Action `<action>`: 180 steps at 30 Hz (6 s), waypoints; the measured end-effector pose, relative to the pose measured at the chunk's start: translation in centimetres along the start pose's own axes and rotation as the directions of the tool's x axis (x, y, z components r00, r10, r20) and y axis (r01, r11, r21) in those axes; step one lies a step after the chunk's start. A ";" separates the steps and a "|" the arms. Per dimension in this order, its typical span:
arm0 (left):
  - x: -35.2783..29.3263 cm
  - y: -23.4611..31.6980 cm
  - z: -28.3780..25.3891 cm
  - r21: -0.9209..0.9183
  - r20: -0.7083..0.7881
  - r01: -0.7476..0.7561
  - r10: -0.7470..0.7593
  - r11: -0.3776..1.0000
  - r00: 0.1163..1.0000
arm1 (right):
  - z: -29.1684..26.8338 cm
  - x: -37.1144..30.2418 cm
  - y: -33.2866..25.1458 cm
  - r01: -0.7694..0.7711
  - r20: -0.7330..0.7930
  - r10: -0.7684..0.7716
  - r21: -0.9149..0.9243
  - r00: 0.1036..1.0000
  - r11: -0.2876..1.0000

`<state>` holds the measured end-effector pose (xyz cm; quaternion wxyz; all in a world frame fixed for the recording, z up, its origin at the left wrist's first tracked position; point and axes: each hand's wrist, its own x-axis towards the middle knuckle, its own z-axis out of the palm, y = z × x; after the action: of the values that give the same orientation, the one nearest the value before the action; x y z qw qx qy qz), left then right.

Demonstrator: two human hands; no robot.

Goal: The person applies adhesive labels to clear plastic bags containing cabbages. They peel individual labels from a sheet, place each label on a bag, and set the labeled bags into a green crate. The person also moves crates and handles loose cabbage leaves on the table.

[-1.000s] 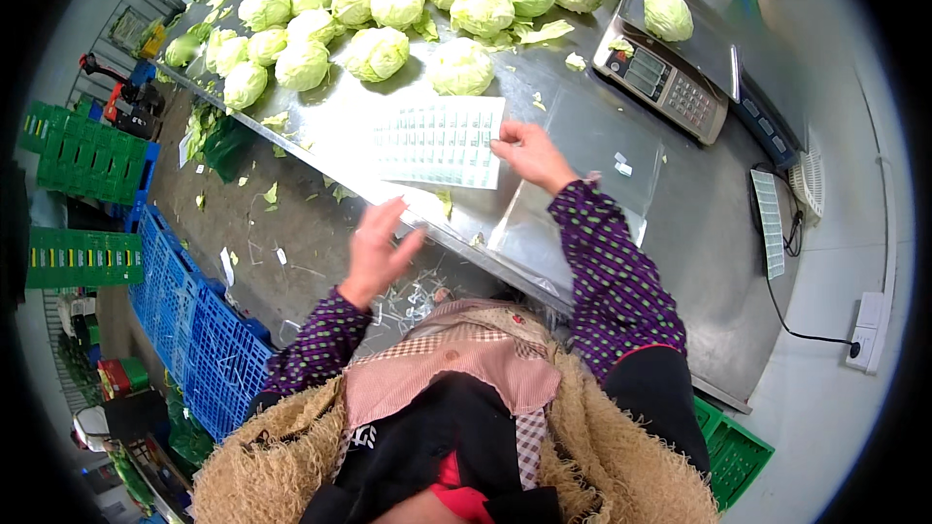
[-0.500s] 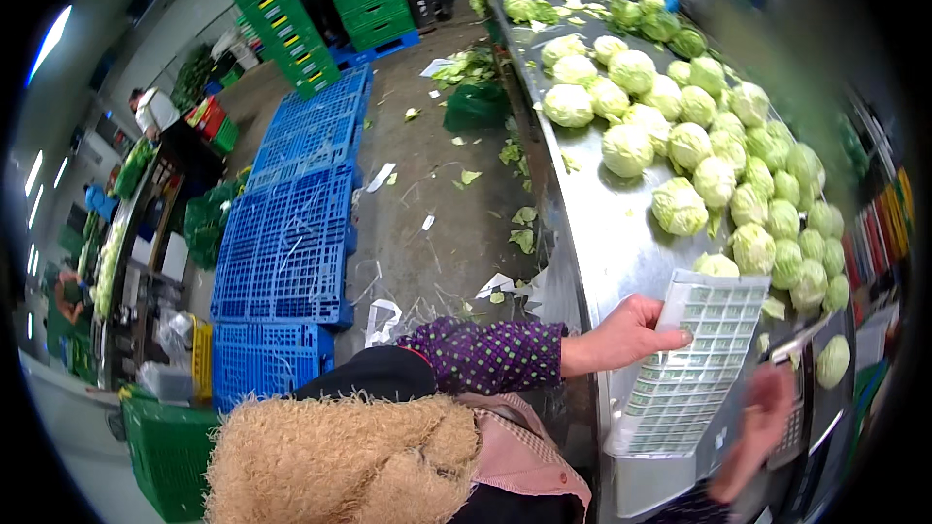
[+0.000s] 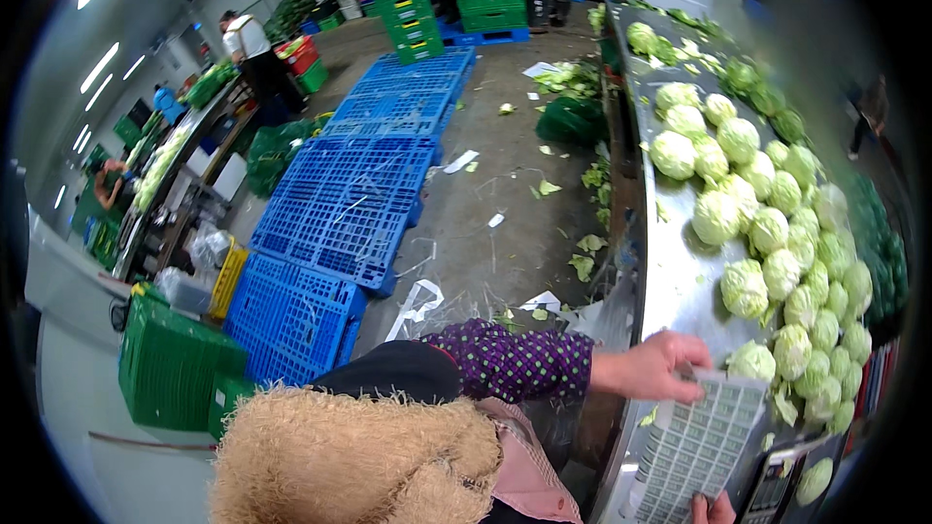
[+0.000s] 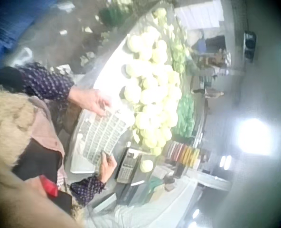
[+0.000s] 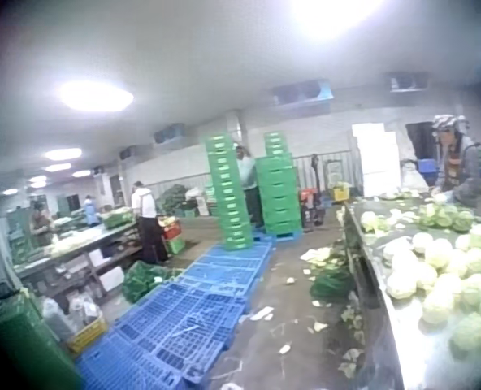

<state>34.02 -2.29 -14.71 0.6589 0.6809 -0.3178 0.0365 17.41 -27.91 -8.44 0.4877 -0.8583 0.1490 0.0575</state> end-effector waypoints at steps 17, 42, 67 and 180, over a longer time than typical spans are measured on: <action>-1.8 3.9 -1.6 0.070 -0.195 -0.439 0.444 0.896 0.875 | -2.7 0.2 -0.7 0.301 0.045 -0.319 -0.480 0.947 0.824; -3.7 4.0 -5.2 -0.666 -0.305 0.009 -0.284 0.746 0.909 | 11.9 7.0 7.3 0.143 -0.093 -0.109 0.605 0.990 0.783; -30.8 -22.4 4.0 0.646 0.132 0.727 -0.972 0.233 0.194 | 16.3 7.1 14.7 0.277 -0.301 -0.284 -0.066 0.910 0.959; 1.7 -4.2 -1.1 -0.485 0.709 0.753 -0.304 0.445 0.636 | 1.2 -5.2 4.9 0.445 -0.714 0.104 0.536 0.692 0.718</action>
<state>37.81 -2.22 -17.46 0.7365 0.3909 -0.2272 -0.5032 11.00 -28.22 -11.75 0.6723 -0.5862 0.2452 -0.3798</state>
